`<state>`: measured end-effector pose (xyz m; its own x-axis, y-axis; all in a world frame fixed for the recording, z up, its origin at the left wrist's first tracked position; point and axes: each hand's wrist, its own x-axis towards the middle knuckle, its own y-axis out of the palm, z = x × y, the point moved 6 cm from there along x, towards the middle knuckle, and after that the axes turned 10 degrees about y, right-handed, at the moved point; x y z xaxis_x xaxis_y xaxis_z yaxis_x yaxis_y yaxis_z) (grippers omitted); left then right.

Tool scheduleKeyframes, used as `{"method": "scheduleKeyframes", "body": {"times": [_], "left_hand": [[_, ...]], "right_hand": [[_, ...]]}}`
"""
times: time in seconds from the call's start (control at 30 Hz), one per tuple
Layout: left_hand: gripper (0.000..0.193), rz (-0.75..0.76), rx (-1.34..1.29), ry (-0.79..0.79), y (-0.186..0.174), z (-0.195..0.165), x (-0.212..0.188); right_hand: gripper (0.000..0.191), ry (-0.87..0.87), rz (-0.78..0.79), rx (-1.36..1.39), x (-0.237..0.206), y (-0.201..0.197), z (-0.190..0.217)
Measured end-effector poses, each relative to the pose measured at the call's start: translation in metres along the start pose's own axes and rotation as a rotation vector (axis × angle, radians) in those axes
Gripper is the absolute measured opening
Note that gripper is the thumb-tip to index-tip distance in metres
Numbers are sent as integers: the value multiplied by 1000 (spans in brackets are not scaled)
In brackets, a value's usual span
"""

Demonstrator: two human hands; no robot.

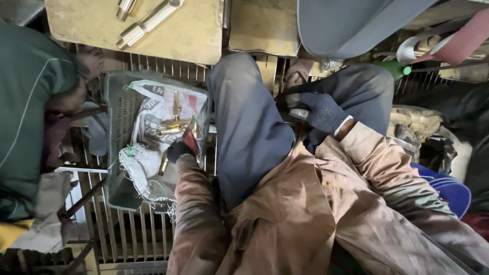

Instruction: The person repeatedly picks up small brass-colored metal parts and presses them against a rotating grinding wheel to smooth or shape them. They handle the parts one at a time, rotating them to grind different sides, then place them on a nearby surface.

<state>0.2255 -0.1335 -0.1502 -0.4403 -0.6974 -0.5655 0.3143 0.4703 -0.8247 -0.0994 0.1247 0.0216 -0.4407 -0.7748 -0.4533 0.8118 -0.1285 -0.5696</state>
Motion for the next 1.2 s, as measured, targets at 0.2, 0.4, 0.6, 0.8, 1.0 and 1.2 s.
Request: {"method": "scheduleKeyframes", "body": {"times": [0.2, 0.4, 0.6, 0.8, 1.0, 1.2], "left_hand": [[77, 10, -34, 12, -16, -9, 36], [51, -298, -395, 118, -25, -22, 51], [18, -509, -682, 258, -35, -24, 13], [18, -427, -1536, -15, -16, 2, -15], [24, -401, -1801, 80, -61, -2, -21], [33, -277, -1432, 560, -105, -86, -67]], "right_hand": [[39, 23, 0, 4, 5, 4, -4], [38, 15, -22, -25, 1, -2, -3], [40, -32, -27, -7, 0, -3, -10], [39, -127, -59, -10, -6, -4, -21], [32, -159, -38, -40, -7, -2, -29], [33, -125, -63, -72, -7, -4, -34]]}}
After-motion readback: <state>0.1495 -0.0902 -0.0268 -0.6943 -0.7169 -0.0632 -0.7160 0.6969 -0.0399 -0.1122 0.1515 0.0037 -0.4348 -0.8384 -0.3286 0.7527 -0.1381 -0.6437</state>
